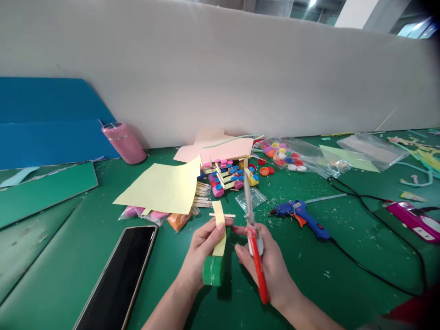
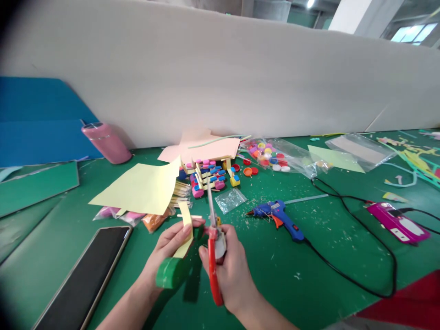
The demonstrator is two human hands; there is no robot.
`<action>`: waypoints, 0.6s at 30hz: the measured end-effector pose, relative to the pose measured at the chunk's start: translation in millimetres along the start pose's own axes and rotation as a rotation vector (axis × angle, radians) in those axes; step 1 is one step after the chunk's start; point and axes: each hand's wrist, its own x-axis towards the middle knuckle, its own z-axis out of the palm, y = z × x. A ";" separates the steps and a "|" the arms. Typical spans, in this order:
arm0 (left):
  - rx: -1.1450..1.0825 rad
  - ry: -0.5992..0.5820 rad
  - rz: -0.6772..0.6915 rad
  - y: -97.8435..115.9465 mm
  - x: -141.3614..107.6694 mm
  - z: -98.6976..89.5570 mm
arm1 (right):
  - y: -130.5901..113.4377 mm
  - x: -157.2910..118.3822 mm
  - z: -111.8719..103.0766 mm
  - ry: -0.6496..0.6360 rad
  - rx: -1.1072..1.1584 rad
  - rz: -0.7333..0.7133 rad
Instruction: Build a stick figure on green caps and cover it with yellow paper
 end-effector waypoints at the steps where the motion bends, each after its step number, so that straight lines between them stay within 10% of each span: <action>1: 0.006 0.000 0.013 -0.9 0.4 -0.8 | -0.5 0.6 1.9 -0.024 -0.020 0.013; 10: 0.067 0.009 0.064 -2.2 1.7 -1.9 | 1.7 10.4 -0.3 0.095 0.290 0.003; 18: 0.093 0.017 0.067 3.1 0.9 -1.5 | -37.7 30.6 -118.4 0.630 0.039 -0.315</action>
